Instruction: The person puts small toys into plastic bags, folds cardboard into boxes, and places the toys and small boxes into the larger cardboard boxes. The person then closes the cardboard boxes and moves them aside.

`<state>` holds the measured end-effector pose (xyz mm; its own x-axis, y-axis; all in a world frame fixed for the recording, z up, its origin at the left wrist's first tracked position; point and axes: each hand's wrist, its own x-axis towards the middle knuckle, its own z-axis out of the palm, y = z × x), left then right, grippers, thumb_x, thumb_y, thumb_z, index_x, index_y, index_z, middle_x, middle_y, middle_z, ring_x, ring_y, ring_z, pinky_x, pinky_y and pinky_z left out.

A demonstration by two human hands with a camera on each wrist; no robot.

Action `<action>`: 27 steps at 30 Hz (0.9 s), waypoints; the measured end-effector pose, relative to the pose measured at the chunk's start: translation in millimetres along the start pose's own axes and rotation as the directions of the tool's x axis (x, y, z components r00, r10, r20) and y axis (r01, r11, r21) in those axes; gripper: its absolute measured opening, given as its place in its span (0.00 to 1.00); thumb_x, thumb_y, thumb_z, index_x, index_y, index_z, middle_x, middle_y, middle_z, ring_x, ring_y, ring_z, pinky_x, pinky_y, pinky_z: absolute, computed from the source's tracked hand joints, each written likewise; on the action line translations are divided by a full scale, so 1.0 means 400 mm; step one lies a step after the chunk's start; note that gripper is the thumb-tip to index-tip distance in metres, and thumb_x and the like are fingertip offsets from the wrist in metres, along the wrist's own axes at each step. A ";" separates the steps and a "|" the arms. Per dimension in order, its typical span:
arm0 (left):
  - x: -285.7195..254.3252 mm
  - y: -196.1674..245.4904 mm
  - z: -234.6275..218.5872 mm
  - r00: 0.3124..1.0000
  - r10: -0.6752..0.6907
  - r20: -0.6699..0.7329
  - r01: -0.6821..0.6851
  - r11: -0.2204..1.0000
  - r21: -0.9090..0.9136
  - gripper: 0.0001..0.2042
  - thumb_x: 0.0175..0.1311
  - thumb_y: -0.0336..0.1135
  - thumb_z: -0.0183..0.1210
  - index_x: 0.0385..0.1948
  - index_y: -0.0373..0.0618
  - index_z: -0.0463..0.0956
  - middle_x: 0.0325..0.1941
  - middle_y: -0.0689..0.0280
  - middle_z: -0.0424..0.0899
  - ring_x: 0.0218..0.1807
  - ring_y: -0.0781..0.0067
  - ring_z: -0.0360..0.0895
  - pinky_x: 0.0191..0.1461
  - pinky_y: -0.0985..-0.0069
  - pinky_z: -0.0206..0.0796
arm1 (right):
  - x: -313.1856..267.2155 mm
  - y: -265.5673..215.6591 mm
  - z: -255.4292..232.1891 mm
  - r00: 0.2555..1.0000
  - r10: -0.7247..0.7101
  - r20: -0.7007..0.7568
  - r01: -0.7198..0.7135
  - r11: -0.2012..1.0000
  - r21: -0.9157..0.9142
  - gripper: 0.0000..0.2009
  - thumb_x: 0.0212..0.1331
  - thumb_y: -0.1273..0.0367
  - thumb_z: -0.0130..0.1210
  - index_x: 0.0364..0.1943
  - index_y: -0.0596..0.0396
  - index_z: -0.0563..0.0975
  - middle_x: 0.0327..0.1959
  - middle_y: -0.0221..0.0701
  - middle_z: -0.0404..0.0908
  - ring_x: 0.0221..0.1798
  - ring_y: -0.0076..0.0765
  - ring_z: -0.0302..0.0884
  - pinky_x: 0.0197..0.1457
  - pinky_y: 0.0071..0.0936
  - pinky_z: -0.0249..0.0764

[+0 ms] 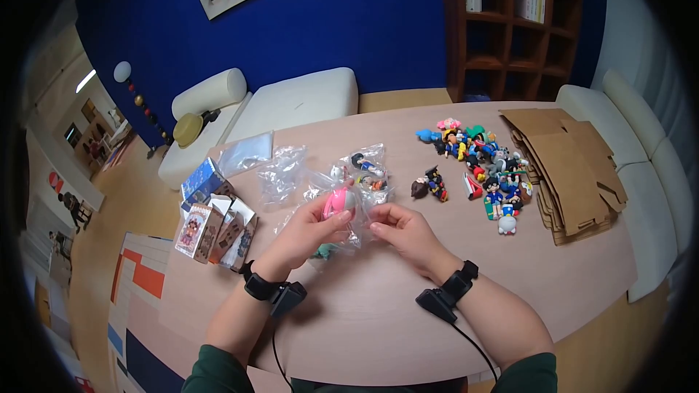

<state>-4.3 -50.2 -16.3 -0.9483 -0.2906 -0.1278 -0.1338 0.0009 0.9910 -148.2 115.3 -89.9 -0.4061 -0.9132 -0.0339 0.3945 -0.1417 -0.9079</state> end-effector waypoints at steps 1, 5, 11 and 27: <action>-0.001 0.004 0.003 0.999 -0.024 -0.041 0.025 0.999 0.034 0.26 0.75 0.38 0.57 0.72 0.47 0.65 0.63 0.66 0.80 0.58 0.75 0.81 0.54 0.78 0.77 | 0.003 0.004 0.002 0.998 -0.016 -0.059 0.014 0.999 -0.035 0.13 0.69 0.74 0.56 0.55 0.57 0.76 0.48 0.28 0.81 0.48 0.20 0.78 0.53 0.20 0.75; 0.015 -0.018 -0.031 0.990 0.029 -0.140 -0.036 0.998 -0.042 0.25 0.75 0.39 0.57 0.72 0.48 0.64 0.62 0.65 0.81 0.56 0.75 0.82 0.53 0.78 0.76 | 0.009 -0.006 -0.011 0.975 -0.062 -0.212 0.054 0.998 -0.044 0.07 0.68 0.77 0.56 0.47 0.56 0.79 0.43 0.27 0.82 0.43 0.19 0.77 0.47 0.18 0.74; 0.014 -0.017 -0.022 0.984 0.020 -0.178 -0.015 0.999 0.029 0.29 0.72 0.37 0.60 0.73 0.46 0.61 0.61 0.61 0.80 0.57 0.71 0.80 0.55 0.76 0.74 | 0.011 -0.004 -0.019 0.981 -0.133 -0.143 0.121 0.989 -0.090 0.04 0.65 0.74 0.62 0.41 0.55 0.81 0.37 0.24 0.83 0.39 0.15 0.75 0.44 0.17 0.72; 0.005 -0.074 0.033 0.926 0.275 -0.260 -0.153 0.900 0.408 0.07 0.67 0.31 0.64 0.35 0.37 0.80 0.30 0.71 0.83 0.32 0.87 0.76 0.36 0.83 0.69 | -0.005 -0.003 0.019 0.956 -0.051 -0.288 0.006 0.988 -0.154 0.10 0.64 0.70 0.65 0.29 0.50 0.74 0.26 0.18 0.76 0.30 0.14 0.74 0.35 0.17 0.71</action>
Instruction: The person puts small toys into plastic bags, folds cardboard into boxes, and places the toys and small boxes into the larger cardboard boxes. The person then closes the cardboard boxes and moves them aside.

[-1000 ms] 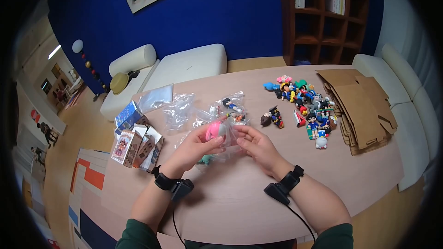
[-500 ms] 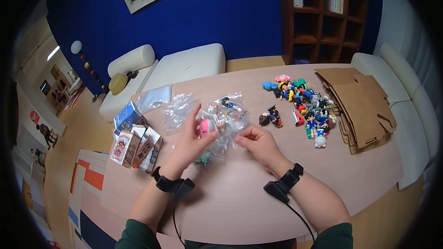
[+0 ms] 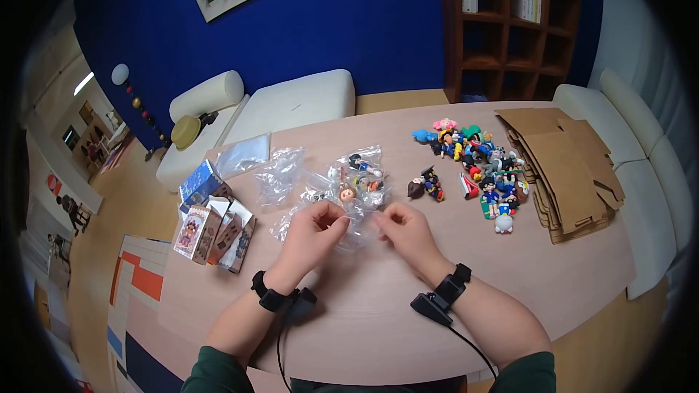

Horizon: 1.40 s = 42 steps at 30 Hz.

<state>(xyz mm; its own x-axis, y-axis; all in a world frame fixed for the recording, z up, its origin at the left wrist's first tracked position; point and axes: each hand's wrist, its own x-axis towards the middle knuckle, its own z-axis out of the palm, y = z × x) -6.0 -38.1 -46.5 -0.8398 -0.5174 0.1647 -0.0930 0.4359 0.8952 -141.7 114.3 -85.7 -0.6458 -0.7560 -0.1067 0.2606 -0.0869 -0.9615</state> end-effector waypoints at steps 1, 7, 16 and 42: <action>-0.001 0.004 0.000 1.000 0.000 0.000 0.000 1.000 0.000 0.07 0.67 0.31 0.64 0.35 0.37 0.80 0.30 0.71 0.83 0.32 0.87 0.76 0.36 0.83 0.69 | 0.005 0.005 -0.010 0.995 -0.098 0.000 0.098 0.995 -0.029 0.10 0.65 0.72 0.62 0.28 0.52 0.73 0.35 0.24 0.79 0.34 0.15 0.75 0.36 0.17 0.73; -0.012 0.042 0.005 0.997 -0.023 0.079 0.026 0.999 -0.038 0.07 0.68 0.32 0.64 0.35 0.37 0.79 0.30 0.73 0.82 0.32 0.88 0.75 0.36 0.83 0.68 | 0.005 -0.025 -0.007 0.660 -0.689 0.299 0.728 0.486 -0.485 0.02 0.60 0.80 0.56 0.32 0.61 0.76 0.57 0.42 0.73 0.48 0.32 0.79 0.45 0.27 0.77; -0.004 0.049 -0.018 0.981 0.099 0.169 -0.120 0.986 0.119 0.14 0.68 0.40 0.65 0.47 0.41 0.81 0.43 0.66 0.84 0.41 0.78 0.80 0.45 0.78 0.74 | -0.033 -0.042 0.005 0.834 -0.443 0.330 0.552 0.663 -0.506 0.21 0.57 0.84 0.50 0.53 0.55 0.82 0.44 0.39 0.82 0.45 0.39 0.81 0.50 0.28 0.76; 0.019 0.037 -0.035 0.996 -0.042 -0.083 0.004 0.907 -0.421 0.10 0.71 0.37 0.63 0.45 0.42 0.84 0.38 0.71 0.84 0.36 0.86 0.76 0.37 0.85 0.68 | -0.012 -0.019 0.014 0.960 -0.083 0.268 0.090 0.996 -0.015 0.15 0.67 0.72 0.60 0.57 0.57 0.79 0.51 0.28 0.83 0.50 0.20 0.77 0.53 0.21 0.75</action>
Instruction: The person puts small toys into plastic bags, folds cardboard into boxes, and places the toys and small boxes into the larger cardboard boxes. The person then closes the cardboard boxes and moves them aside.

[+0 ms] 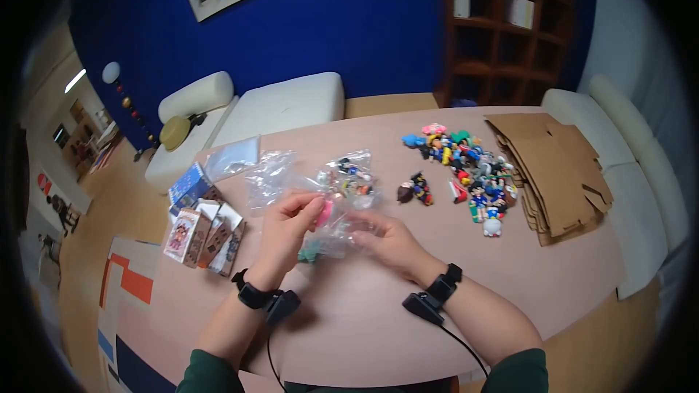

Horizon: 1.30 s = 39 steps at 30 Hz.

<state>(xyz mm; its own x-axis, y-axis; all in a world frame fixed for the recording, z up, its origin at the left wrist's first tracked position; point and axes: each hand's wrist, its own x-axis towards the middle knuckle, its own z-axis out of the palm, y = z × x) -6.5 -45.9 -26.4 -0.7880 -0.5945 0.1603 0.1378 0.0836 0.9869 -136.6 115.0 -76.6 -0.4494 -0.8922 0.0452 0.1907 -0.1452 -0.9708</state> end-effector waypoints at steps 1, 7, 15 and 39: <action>-0.004 -0.002 -0.001 1.000 0.021 -0.021 -0.019 0.997 0.074 0.10 0.71 0.36 0.63 0.45 0.40 0.84 0.38 0.70 0.83 0.35 0.85 0.77 0.36 0.84 0.69 | -0.007 -0.008 0.003 0.999 0.024 0.026 -0.024 1.000 0.007 0.16 0.68 0.72 0.59 0.59 0.57 0.78 0.51 0.28 0.83 0.51 0.20 0.78 0.53 0.21 0.75; -0.005 -0.004 0.019 0.965 0.250 -0.076 -0.210 0.914 0.347 0.05 0.69 0.30 0.62 0.38 0.39 0.83 0.33 0.69 0.78 0.28 0.85 0.75 0.23 0.85 0.68 | 0.007 0.029 -0.024 0.995 0.083 0.054 -0.087 0.993 0.076 0.17 0.69 0.72 0.57 0.60 0.58 0.77 0.49 0.27 0.83 0.50 0.20 0.79 0.53 0.22 0.77; -0.026 -0.004 0.030 0.995 -0.041 0.092 0.020 0.976 0.216 0.05 0.68 0.29 0.63 0.39 0.37 0.81 0.30 0.69 0.82 0.29 0.86 0.75 0.27 0.84 0.68 | -0.008 -0.008 -0.008 0.984 0.149 0.101 -0.152 0.988 0.023 0.19 0.67 0.71 0.60 0.62 0.57 0.76 0.46 0.26 0.83 0.47 0.20 0.79 0.53 0.21 0.76; 0.017 -0.010 -0.015 0.983 -0.055 -0.176 0.026 0.987 -0.161 0.06 0.75 0.38 0.57 0.41 0.49 0.71 0.32 0.74 0.72 0.25 0.87 0.66 0.26 0.84 0.58 | 0.018 -0.009 -0.016 0.860 -0.268 -0.434 0.329 0.942 0.072 0.07 0.69 0.76 0.54 0.48 0.59 0.76 0.61 0.35 0.78 0.52 0.26 0.79 0.57 0.25 0.76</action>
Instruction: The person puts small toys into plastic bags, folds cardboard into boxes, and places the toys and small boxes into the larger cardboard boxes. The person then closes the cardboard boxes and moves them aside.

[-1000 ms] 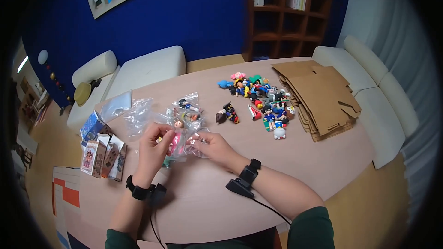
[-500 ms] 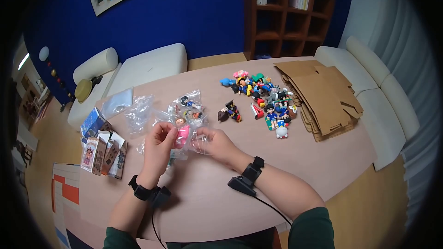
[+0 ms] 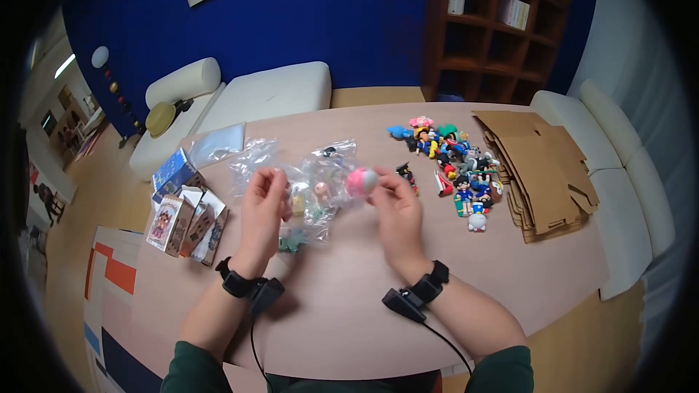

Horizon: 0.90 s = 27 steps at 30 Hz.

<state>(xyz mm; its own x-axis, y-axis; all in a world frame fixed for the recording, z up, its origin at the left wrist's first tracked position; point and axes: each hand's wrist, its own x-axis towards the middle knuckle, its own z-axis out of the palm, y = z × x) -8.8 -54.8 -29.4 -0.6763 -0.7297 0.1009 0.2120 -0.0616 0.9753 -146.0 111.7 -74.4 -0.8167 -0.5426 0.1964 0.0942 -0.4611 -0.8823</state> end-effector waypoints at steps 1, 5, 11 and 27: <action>0.019 -0.001 -0.012 0.998 0.043 -0.042 -0.045 0.999 -0.027 0.07 0.75 0.38 0.57 0.41 0.49 0.70 0.31 0.74 0.72 0.24 0.87 0.64 0.27 0.83 0.58 | 0.010 -0.012 -0.008 0.995 -0.022 -0.100 0.029 0.997 0.065 0.07 0.69 0.76 0.53 0.49 0.59 0.76 0.59 0.34 0.79 0.50 0.25 0.79 0.55 0.24 0.76; 0.073 0.038 -0.089 0.912 0.354 -0.206 -0.337 0.935 0.114 0.07 0.73 0.36 0.59 0.42 0.45 0.74 0.40 0.69 0.78 0.39 0.83 0.74 0.39 0.81 0.67 | 0.053 -0.054 -0.055 0.981 -0.119 -0.156 0.102 0.989 -0.111 0.05 0.69 0.75 0.54 0.45 0.58 0.76 0.53 0.30 0.82 0.46 0.22 0.79 0.52 0.24 0.76; 0.082 0.112 -0.137 0.505 0.809 0.302 -0.436 -0.063 0.898 0.07 0.59 0.24 0.63 0.37 0.43 0.76 0.53 0.59 0.81 0.53 0.59 0.77 0.54 0.65 0.67 | 0.025 -0.148 0.005 0.692 -0.221 0.687 0.682 -0.112 -0.723 0.06 0.52 0.78 0.58 0.34 0.58 0.74 0.39 0.37 0.77 0.42 0.41 0.78 0.44 0.31 0.76; 0.008 0.109 -0.089 0.947 -0.210 0.243 -0.178 0.288 0.941 0.19 0.59 0.44 0.67 0.44 0.39 0.82 0.39 0.49 0.86 0.44 0.49 0.84 0.51 0.60 0.75 | 0.007 -0.101 -0.073 0.940 0.149 0.306 0.341 -0.409 -0.847 0.06 0.54 0.76 0.57 0.37 0.56 0.78 0.34 0.36 0.81 0.39 0.45 0.82 0.37 0.37 0.80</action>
<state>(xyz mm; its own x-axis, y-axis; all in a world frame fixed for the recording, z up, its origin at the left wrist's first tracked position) 23.1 -84.0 6.3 -0.8566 -0.5122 -0.0614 -0.4823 0.7529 0.4478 -169.0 149.3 -50.6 -0.5797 -0.7939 0.1838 -0.7987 0.5982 0.0651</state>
